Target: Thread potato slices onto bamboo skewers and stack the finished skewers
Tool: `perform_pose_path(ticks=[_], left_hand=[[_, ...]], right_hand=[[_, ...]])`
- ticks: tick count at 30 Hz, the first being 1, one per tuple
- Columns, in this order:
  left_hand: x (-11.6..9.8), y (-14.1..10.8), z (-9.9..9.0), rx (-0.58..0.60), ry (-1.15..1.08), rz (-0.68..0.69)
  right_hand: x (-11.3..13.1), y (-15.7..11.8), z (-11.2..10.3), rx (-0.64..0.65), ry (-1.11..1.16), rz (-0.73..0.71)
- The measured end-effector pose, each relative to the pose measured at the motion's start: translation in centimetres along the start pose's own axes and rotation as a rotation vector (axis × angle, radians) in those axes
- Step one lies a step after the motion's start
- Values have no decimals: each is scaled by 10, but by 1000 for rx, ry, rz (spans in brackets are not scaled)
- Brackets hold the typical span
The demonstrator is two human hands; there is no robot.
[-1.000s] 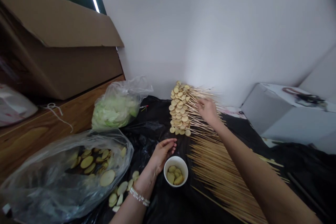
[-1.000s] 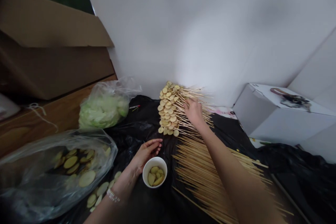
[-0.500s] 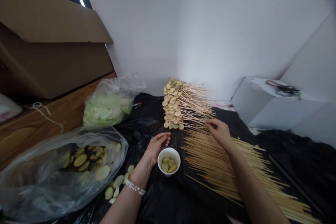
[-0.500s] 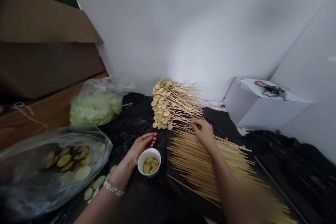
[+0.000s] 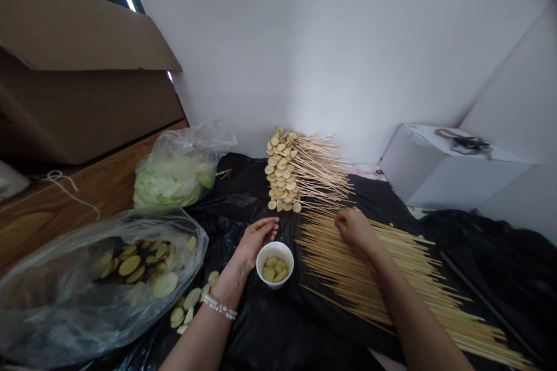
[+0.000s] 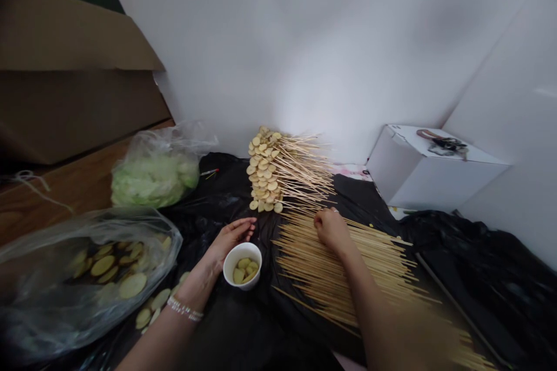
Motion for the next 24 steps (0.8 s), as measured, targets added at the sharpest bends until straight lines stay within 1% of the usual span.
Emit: perform_pose_path(ticks=[6, 12, 15, 20, 24], left_hand=[[0, -1, 0, -3, 15, 4], [0, 0, -1, 7, 22, 12], [0, 0, -1, 6, 16, 10], [1, 0, -1, 3, 8, 9], [1, 1, -2, 8, 9, 15]], right_hand=[[4, -1, 2, 48, -91, -5], [14, -4, 1, 55, -303, -37], [19, -5, 2, 63, -363, -63], [23, -4, 4, 32, -418, -101], [23, -5, 5, 5, -439, -101]])
Point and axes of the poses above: each hand's wrist, its own y-axis towards the middle knuckle, its own z-axis out of the palm, x = y × z, the point moved 5 cm from there along y, towards the middle knuckle, and after that the axes turned 7 degrees about -y, right-handed, at the moved point
